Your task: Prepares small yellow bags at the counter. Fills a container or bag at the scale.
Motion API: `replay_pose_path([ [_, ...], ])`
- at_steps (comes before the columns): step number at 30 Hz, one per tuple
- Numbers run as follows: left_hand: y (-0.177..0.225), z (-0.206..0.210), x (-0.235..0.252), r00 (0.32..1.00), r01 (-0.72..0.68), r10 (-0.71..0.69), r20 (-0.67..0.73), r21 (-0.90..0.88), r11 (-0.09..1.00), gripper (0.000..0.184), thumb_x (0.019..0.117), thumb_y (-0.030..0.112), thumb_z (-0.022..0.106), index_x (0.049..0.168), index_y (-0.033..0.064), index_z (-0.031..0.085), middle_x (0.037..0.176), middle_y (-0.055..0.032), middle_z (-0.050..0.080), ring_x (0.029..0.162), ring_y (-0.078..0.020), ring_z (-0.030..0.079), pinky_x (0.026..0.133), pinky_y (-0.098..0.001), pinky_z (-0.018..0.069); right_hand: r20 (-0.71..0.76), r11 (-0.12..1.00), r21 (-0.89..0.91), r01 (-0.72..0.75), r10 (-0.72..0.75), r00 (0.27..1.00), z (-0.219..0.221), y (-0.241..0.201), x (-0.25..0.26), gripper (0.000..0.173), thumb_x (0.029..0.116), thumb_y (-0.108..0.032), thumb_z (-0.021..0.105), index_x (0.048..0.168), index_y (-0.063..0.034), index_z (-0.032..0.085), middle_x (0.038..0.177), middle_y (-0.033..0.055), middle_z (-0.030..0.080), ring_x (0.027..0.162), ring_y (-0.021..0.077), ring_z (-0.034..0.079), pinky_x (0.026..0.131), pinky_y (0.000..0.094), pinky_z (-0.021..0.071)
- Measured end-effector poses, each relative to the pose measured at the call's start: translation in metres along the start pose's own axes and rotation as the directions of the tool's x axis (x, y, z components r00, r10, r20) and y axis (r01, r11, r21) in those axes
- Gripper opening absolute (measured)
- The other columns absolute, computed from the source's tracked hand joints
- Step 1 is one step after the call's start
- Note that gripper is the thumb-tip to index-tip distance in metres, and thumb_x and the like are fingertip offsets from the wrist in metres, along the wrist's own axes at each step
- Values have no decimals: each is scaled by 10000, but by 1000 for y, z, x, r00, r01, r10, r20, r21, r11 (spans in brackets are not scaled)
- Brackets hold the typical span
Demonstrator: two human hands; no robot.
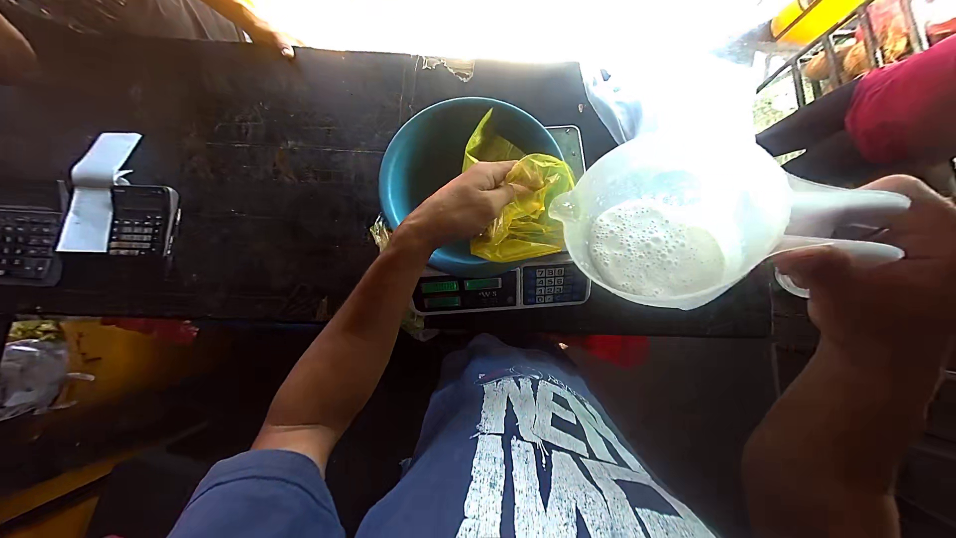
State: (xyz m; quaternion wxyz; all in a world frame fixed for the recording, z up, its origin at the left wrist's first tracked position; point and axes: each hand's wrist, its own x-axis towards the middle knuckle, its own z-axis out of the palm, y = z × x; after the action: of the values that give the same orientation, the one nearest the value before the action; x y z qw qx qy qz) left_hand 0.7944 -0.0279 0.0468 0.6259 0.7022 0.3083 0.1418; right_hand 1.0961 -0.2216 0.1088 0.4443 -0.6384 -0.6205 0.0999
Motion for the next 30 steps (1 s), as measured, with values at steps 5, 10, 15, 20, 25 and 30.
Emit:
replay_pose_path([
  [5, -1, 5, -3, 999, -27, 25, -28, -81, 996, 264, 1090, 101, 409, 1161, 41, 656, 970, -36, 702, 840, -62, 676, 753, -241, 576, 153, 981, -192, 38, -9, 988, 11, -33, 16, 480, 846, -603, 741, 988, -163, 610, 836, -148, 599, 753, -114, 574, 667, 114, 493],
  [10, 0, 8, -8, 999, -23, 14, -52, -172, 985, 271, 1098, 134, 409, 1099, 44, 665, 899, -37, 693, 779, -76, 673, 695, -250, 576, 227, 931, -362, 45, 41, 973, 17, -51, 24, 562, 849, -669, 692, 1023, -139, 627, 810, -56, 616, 699, -15, 586, 618, 236, 488],
  [15, -2, 10, -8, 997, -6, -11, -72, -226, 974, 308, 1109, 217, 426, 953, 60, 641, 775, -33, 646, 663, -88, 633, 591, -247, 538, 251, 891, -452, 23, 102, 963, 19, -61, 28, 593, 850, -712, 659, 1062, -159, 629, 801, -4, 621, 665, 85, 597, 581, 363, 483],
  [20, -9, 7, -8, 997, -6, -18, -81, -278, 960, 330, 1115, 235, 411, 939, 53, 623, 778, -45, 643, 678, -102, 643, 612, -267, 552, 254, 879, -477, -8, 147, 956, 25, -67, 29, 628, 831, -757, 645, 1064, -174, 622, 769, -3, 602, 600, 97, 571, 531, 376, 463],
  [25, -13, 6, -10, 997, -8, -20, -78, -352, 936, 324, 1116, 232, 406, 969, 47, 628, 797, -47, 657, 701, -105, 658, 631, -268, 567, 258, 883, -470, 8, 129, 957, 28, -66, 32, 609, 830, -747, 660, 1055, -182, 617, 768, -13, 593, 606, 90, 561, 535, 359, 454],
  [30, -19, 4, -10, 995, -40, 0, -97, -406, 913, 323, 1115, 227, 408, 987, 37, 636, 812, -59, 668, 719, -118, 669, 649, -283, 578, 285, 879, -475, 50, 99, 953, 30, -65, 37, 587, 843, -724, 670, 1070, -185, 621, 792, -7, 612, 630, 93, 581, 544, 372, 470],
])
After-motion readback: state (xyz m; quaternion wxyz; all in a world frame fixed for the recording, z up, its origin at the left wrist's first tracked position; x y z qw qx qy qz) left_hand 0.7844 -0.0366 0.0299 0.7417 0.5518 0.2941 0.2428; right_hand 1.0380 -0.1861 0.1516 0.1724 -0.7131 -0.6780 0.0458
